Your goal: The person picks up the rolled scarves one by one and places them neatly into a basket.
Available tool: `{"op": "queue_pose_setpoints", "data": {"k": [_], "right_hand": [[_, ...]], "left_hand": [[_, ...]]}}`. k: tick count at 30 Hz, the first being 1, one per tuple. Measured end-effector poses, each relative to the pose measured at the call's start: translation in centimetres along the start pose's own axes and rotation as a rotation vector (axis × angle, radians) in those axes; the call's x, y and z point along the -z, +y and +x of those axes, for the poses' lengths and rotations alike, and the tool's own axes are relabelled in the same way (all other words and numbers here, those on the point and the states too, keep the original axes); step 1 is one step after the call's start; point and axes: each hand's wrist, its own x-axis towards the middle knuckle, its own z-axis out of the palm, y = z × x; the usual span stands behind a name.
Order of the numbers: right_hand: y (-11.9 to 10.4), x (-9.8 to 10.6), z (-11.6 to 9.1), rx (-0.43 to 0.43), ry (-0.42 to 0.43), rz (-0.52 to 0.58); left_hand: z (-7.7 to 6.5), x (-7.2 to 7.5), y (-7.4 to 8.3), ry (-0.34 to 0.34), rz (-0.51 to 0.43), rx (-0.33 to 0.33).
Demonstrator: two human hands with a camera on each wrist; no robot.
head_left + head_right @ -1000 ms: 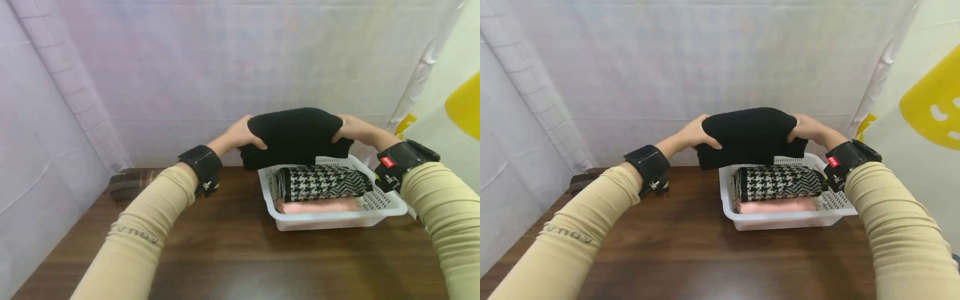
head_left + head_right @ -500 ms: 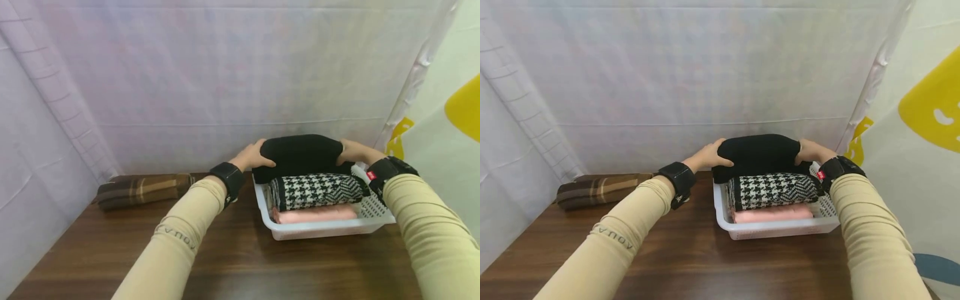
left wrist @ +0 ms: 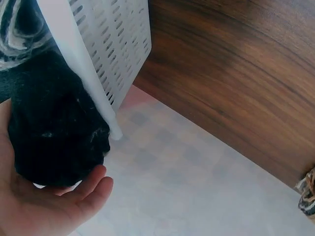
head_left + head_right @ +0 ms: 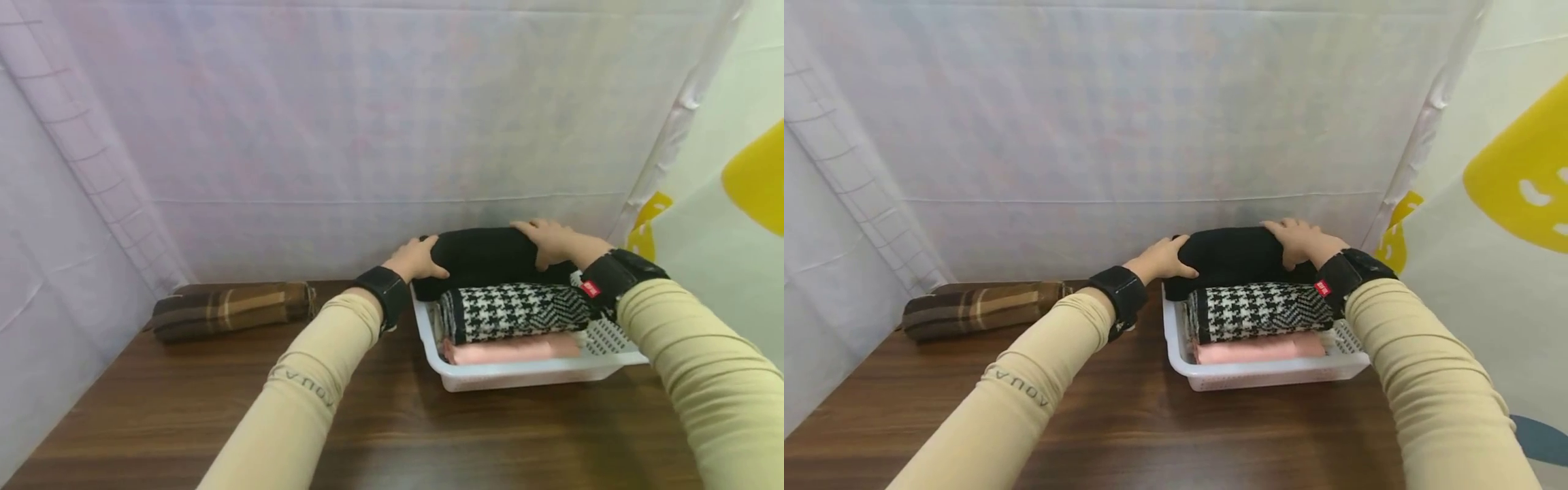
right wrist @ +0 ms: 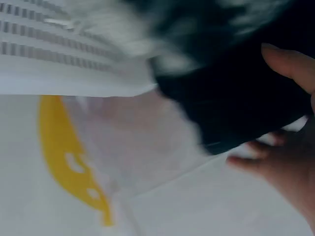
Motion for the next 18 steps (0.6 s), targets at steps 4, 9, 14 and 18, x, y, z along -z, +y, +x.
{"op": "queue_pose_setpoints", "data": {"k": [4, 9, 14, 18], "right_hand": [[-1.6, -0.1, 0.4, 0.079, -0.159, 0.028], [-2.0, -0.9, 0.6, 0.070, -0.238, -0.034], [-2.2, -1.0, 0.9, 0.063, -0.245, -0.027], [-2.5, -1.1, 1.5, 0.051, -0.233, -0.022]], "left_hand": [[0.0, -0.3, 0.0, -0.003, 0.022, 0.011], [0.0, -0.7, -0.1, -0.019, 0.059, 0.019], [0.0, -0.5, -0.3, -0.010, 0.072, 0.022], [-0.1, -0.3, -1.1, -0.021, 0.020, -0.022]]}}
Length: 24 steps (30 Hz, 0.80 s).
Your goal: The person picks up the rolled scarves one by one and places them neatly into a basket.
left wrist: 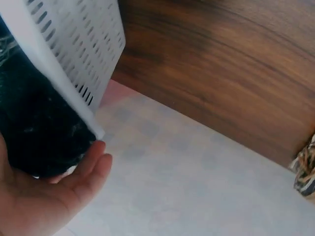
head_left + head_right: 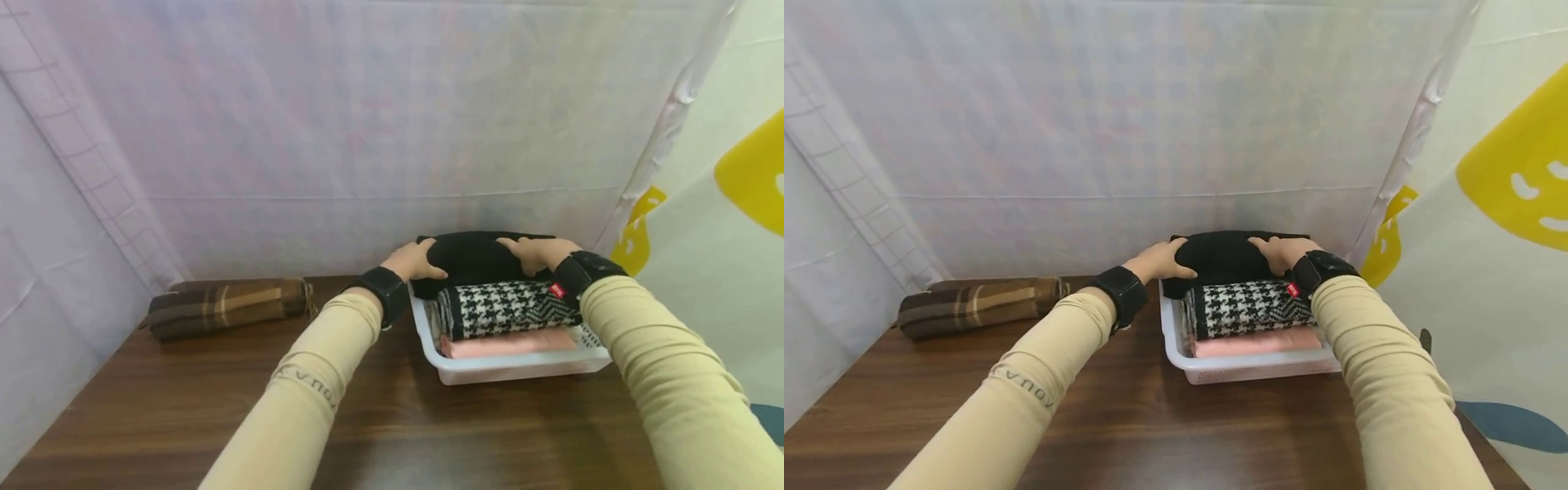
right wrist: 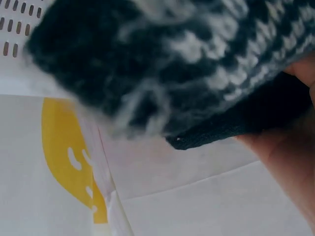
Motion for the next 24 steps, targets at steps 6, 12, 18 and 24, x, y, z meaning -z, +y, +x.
{"op": "queue_pose_setpoints", "data": {"k": [6, 12, 18, 24], "right_hand": [[0.3, 0.1, 0.5, -0.062, 0.105, 0.000], [0.8, 1.3, -0.4, -0.066, 0.174, -0.051], [0.0, 2.0, -1.0, 0.011, 0.183, -0.068], [-3.9, 2.9, -1.6, 0.143, 0.365, -0.092]], "left_hand": [[-0.4, 0.6, -1.6, -0.116, -0.339, -0.109], [0.6, 0.1, -1.6, -0.158, -0.543, -0.096], [2.1, -2.0, -2.1, -0.150, -0.748, -0.120], [-1.9, 1.7, -2.3, -0.137, -0.841, -0.101]]}}
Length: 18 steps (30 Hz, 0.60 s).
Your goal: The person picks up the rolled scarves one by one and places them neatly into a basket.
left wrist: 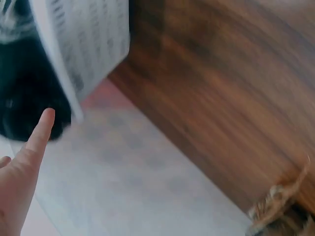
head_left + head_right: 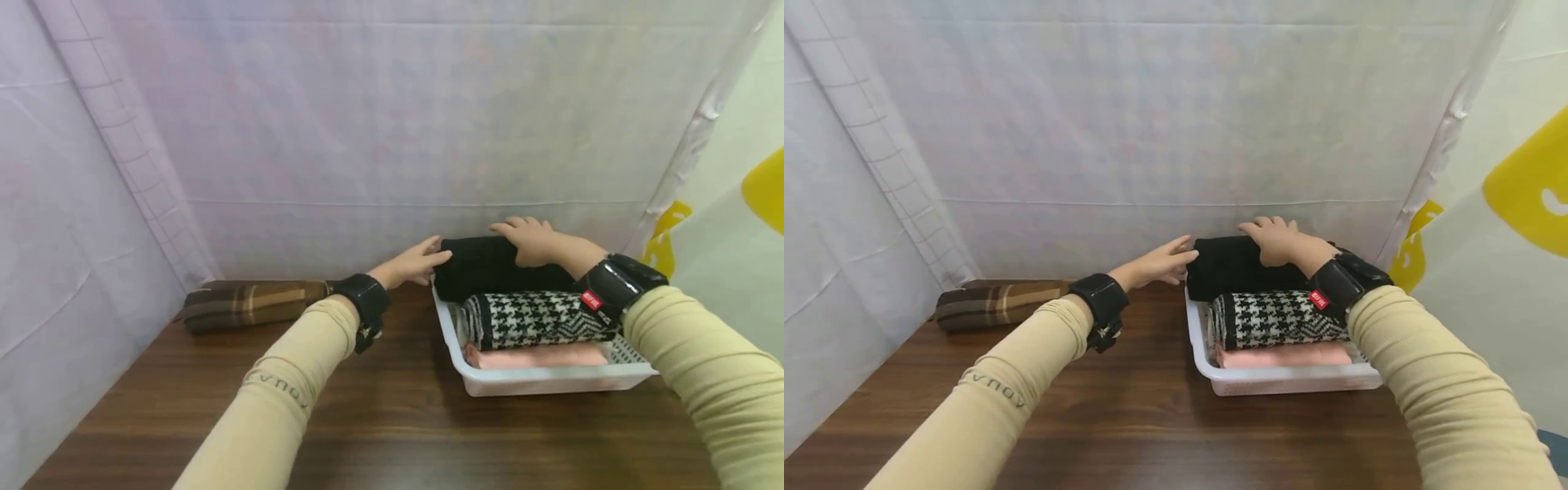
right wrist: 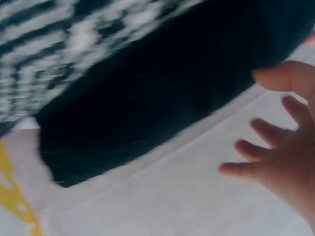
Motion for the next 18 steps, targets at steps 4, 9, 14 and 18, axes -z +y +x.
{"op": "queue_pose_setpoints", "data": {"k": [4, 9, 14, 18], "right_hand": [[-2.8, 1.3, 0.9, 0.155, 0.229, 0.022], [-7.1, 3.1, 2.3, 0.244, 0.445, 0.209], [-12.8, 2.6, 2.1, 0.211, 0.518, 0.626], [-17.4, -1.0, 0.7, 0.119, 0.446, 0.914]], "left_hand": [[-2.0, 4.0, -0.2, 0.091, 0.064, -0.062], [-4.9, 9.9, -1.2, 0.257, 0.154, -0.083], [-7.4, 13.9, -4.4, 0.380, 0.236, -0.072], [-8.4, 15.1, -8.5, 0.392, 0.494, -0.063]]}}
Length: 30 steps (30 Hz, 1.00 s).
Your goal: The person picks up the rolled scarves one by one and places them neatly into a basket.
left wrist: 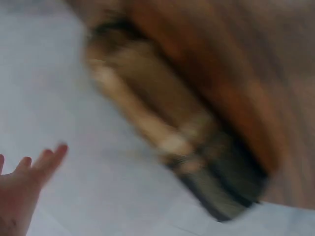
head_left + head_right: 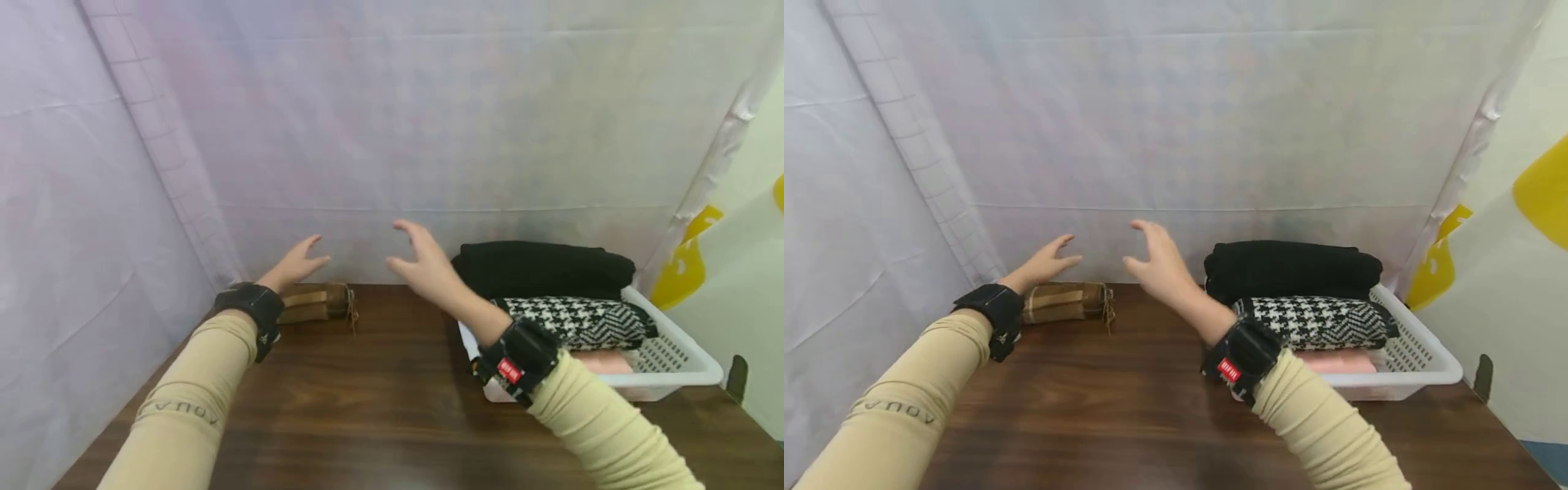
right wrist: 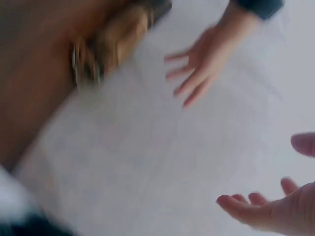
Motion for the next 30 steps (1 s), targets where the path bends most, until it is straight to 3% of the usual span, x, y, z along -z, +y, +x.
{"op": "queue_pose_setpoints", "data": {"k": [3, 5, 9, 12, 15, 19, 25, 30], "right_hand": [[1.7, -4.3, -2.5, -0.072, -0.046, 0.122], [3.7, -6.9, -4.2, -0.103, -0.091, 0.141], [7.6, -10.0, -7.2, -0.159, -0.173, 0.009], [9.1, -10.5, -9.2, -0.218, -0.251, -0.118], [9.6, -10.2, -10.7, -0.224, -0.321, -0.250], [10.0, -9.8, -11.2, -0.232, -0.338, -0.376], [10.1, -9.6, -11.2, -0.264, -0.353, -0.470], [10.3, -9.5, -11.2, -0.278, -0.377, -0.487]], "left_hand": [[-0.8, -1.0, -2.8, 0.001, 0.232, 0.029], [-1.4, -1.7, -4.1, -0.008, 0.324, 0.091], [-2.0, -2.8, -5.7, -0.037, 0.423, 0.186], [-2.0, -3.3, -6.2, -0.040, 0.435, 0.186], [-1.7, -3.5, -6.8, -0.011, 0.465, 0.175], [-1.0, -3.7, -8.1, 0.026, 0.479, 0.175], [-0.1, -4.3, -9.5, 0.014, 0.483, 0.189], [1.1, -4.8, -9.8, -0.060, 0.506, 0.250]]}}
